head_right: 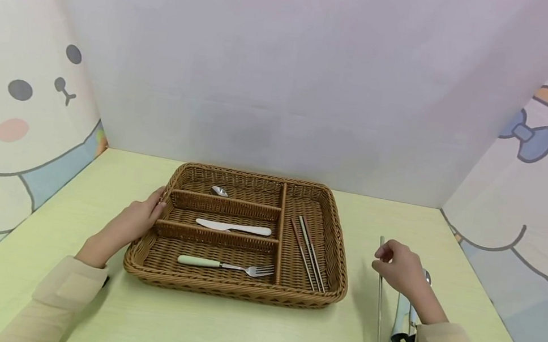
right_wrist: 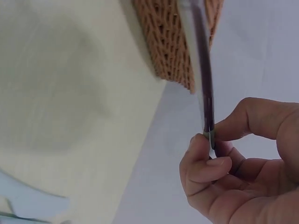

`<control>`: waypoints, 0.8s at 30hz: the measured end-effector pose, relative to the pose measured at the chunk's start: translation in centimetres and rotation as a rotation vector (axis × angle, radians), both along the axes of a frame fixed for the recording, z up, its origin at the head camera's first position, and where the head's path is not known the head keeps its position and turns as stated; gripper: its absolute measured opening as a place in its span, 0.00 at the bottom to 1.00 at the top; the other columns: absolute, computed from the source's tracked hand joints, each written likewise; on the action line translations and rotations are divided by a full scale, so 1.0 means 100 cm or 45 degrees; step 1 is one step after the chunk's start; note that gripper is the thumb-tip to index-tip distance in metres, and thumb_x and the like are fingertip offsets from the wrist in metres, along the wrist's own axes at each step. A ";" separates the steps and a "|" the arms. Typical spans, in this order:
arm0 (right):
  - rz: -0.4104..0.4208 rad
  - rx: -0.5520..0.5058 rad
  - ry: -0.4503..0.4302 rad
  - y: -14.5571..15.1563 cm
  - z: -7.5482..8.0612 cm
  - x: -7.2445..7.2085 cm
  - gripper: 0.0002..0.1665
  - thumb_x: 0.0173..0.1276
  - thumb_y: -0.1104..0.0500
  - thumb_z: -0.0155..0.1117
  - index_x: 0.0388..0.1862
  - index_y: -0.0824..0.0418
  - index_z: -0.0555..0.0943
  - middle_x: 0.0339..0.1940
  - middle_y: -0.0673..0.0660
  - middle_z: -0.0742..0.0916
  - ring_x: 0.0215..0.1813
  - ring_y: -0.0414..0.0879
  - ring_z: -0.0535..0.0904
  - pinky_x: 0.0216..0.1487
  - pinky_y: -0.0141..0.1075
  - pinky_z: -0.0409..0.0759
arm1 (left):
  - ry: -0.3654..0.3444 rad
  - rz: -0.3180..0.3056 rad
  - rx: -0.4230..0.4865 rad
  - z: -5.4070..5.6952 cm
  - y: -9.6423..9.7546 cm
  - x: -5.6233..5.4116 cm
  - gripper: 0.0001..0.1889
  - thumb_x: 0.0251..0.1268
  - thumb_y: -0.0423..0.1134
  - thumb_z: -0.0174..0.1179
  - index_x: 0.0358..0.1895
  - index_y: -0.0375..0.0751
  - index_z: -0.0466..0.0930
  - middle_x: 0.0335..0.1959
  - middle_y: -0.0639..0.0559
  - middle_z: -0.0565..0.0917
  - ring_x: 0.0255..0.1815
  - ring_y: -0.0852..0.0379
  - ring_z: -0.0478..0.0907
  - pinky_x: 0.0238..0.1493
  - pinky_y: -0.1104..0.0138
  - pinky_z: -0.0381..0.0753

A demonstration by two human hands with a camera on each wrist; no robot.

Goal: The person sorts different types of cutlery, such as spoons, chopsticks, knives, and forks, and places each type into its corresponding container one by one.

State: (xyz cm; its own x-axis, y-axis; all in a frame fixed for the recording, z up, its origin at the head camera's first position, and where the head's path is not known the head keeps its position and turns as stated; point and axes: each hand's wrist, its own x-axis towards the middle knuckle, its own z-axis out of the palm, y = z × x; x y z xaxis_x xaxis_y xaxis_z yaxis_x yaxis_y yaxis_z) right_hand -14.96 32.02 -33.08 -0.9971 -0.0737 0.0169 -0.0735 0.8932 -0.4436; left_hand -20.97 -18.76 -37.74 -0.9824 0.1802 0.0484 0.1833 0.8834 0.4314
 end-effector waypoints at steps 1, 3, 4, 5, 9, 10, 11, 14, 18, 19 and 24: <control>-0.001 -0.006 0.005 -0.002 0.002 -0.001 0.08 0.59 0.62 0.58 0.34 0.67 0.74 0.28 0.55 0.79 0.26 0.42 0.70 0.26 0.36 0.66 | -0.001 0.001 0.001 0.000 0.000 0.000 0.28 0.75 0.41 0.36 0.70 0.28 0.45 0.08 0.52 0.65 0.07 0.59 0.59 0.12 0.67 0.61; -0.002 -0.016 0.016 -0.007 0.007 -0.003 0.08 0.60 0.62 0.58 0.35 0.67 0.74 0.29 0.55 0.79 0.27 0.42 0.72 0.26 0.36 0.67 | -0.001 0.004 0.000 0.000 0.000 0.000 0.28 0.75 0.41 0.36 0.70 0.28 0.45 0.08 0.52 0.64 0.07 0.59 0.58 0.12 0.67 0.61; -0.001 -0.022 0.020 -0.009 0.009 -0.004 0.08 0.60 0.62 0.57 0.36 0.66 0.74 0.29 0.55 0.79 0.27 0.42 0.73 0.26 0.36 0.67 | -0.002 0.005 0.001 0.000 0.000 0.000 0.28 0.75 0.41 0.36 0.70 0.28 0.45 0.08 0.52 0.64 0.07 0.59 0.58 0.12 0.67 0.61; 0.000 -0.025 0.024 -0.012 0.012 -0.005 0.08 0.60 0.62 0.57 0.36 0.66 0.74 0.30 0.55 0.80 0.27 0.42 0.73 0.26 0.36 0.67 | -0.001 0.005 0.001 -0.001 0.000 -0.001 0.28 0.75 0.41 0.36 0.70 0.28 0.45 0.08 0.52 0.64 0.07 0.59 0.58 0.12 0.67 0.61; 0.013 -0.042 0.055 -0.023 0.023 -0.010 0.08 0.60 0.62 0.56 0.37 0.66 0.74 0.30 0.56 0.80 0.29 0.43 0.76 0.27 0.36 0.68 | -0.002 0.004 0.003 0.000 0.000 0.000 0.28 0.75 0.41 0.36 0.70 0.28 0.45 0.08 0.52 0.64 0.07 0.59 0.58 0.12 0.67 0.61; 0.016 -0.047 0.063 -0.026 0.026 -0.011 0.08 0.61 0.62 0.56 0.37 0.66 0.74 0.31 0.57 0.81 0.30 0.43 0.76 0.27 0.36 0.68 | -0.002 0.003 0.002 0.000 0.000 0.000 0.28 0.75 0.41 0.36 0.70 0.28 0.45 0.08 0.52 0.64 0.07 0.59 0.58 0.12 0.67 0.60; 0.021 -0.051 0.073 -0.029 0.029 -0.012 0.08 0.60 0.62 0.55 0.37 0.65 0.74 0.31 0.57 0.81 0.30 0.43 0.77 0.27 0.36 0.68 | -0.001 0.002 0.001 0.000 0.000 0.000 0.28 0.75 0.41 0.36 0.70 0.28 0.45 0.08 0.52 0.64 0.07 0.59 0.58 0.11 0.67 0.60; 0.041 -0.072 0.093 -0.039 0.035 -0.016 0.08 0.60 0.63 0.55 0.37 0.66 0.74 0.31 0.58 0.81 0.31 0.45 0.78 0.27 0.36 0.69 | 0.002 0.002 -0.003 -0.001 0.000 0.000 0.28 0.75 0.41 0.36 0.70 0.28 0.45 0.08 0.52 0.64 0.07 0.59 0.58 0.11 0.67 0.60; 0.069 -0.103 0.099 -0.051 0.039 -0.022 0.08 0.60 0.63 0.54 0.37 0.66 0.74 0.32 0.59 0.81 0.30 0.45 0.77 0.27 0.36 0.70 | 0.001 -0.001 -0.003 -0.002 0.000 -0.001 0.28 0.75 0.41 0.36 0.70 0.28 0.45 0.08 0.52 0.64 0.06 0.59 0.58 0.11 0.67 0.61; 0.077 -0.109 0.108 -0.054 0.039 -0.024 0.08 0.60 0.63 0.54 0.37 0.66 0.74 0.32 0.59 0.81 0.30 0.45 0.78 0.27 0.36 0.70 | 0.000 -0.002 -0.003 -0.002 -0.001 -0.001 0.28 0.75 0.41 0.36 0.70 0.29 0.44 0.08 0.52 0.64 0.06 0.59 0.58 0.11 0.67 0.61; 0.101 -0.122 0.135 -0.067 0.038 -0.033 0.08 0.61 0.65 0.53 0.37 0.67 0.75 0.31 0.60 0.81 0.31 0.48 0.79 0.29 0.37 0.71 | -0.003 -0.002 0.001 -0.003 -0.001 -0.001 0.28 0.75 0.41 0.36 0.70 0.29 0.44 0.08 0.52 0.64 0.07 0.59 0.58 0.11 0.67 0.61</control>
